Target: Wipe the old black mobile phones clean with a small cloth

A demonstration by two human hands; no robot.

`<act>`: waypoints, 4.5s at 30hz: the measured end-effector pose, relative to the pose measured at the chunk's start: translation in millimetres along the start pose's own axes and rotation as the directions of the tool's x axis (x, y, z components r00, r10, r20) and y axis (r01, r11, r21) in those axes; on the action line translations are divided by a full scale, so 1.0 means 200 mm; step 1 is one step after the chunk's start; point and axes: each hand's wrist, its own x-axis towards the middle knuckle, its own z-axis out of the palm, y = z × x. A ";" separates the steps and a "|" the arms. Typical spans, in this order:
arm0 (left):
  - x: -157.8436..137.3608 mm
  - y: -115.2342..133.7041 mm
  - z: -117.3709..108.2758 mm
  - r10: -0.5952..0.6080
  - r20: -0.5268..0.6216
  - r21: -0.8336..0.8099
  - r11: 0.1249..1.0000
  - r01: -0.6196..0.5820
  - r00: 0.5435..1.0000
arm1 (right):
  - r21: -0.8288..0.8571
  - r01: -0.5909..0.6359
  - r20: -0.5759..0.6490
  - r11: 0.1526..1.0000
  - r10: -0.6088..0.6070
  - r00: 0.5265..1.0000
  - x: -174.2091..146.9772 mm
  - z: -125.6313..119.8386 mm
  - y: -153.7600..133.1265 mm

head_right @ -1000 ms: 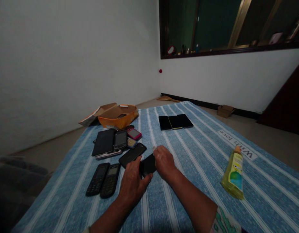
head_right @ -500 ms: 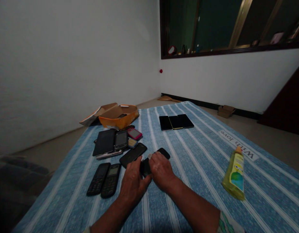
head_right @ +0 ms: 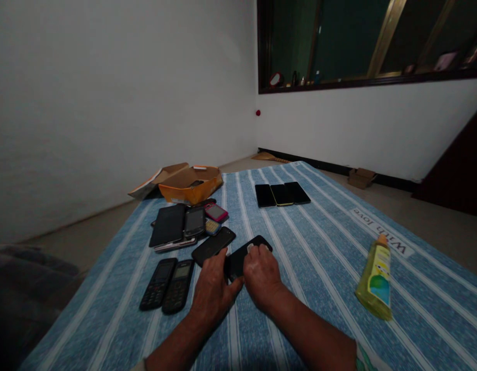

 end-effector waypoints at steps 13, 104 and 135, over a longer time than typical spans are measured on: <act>0.00 0.00 -0.01 0.006 0.012 0.006 1.000 -0.006 1.000 | -0.052 -0.058 0.004 0.997 0.058 0.998 0.02 -0.03 0.05; -0.03 -0.06 0.00 0.085 0.013 -0.068 0.994 -0.084 0.996 | 0.307 0.298 -0.163 0.904 -0.258 0.952 -0.09 0.07 0.05; -0.02 -0.04 -0.02 0.063 0.030 -0.128 0.990 -0.059 0.998 | 0.300 0.301 -0.090 0.905 -0.288 0.954 0.07 0.07 0.03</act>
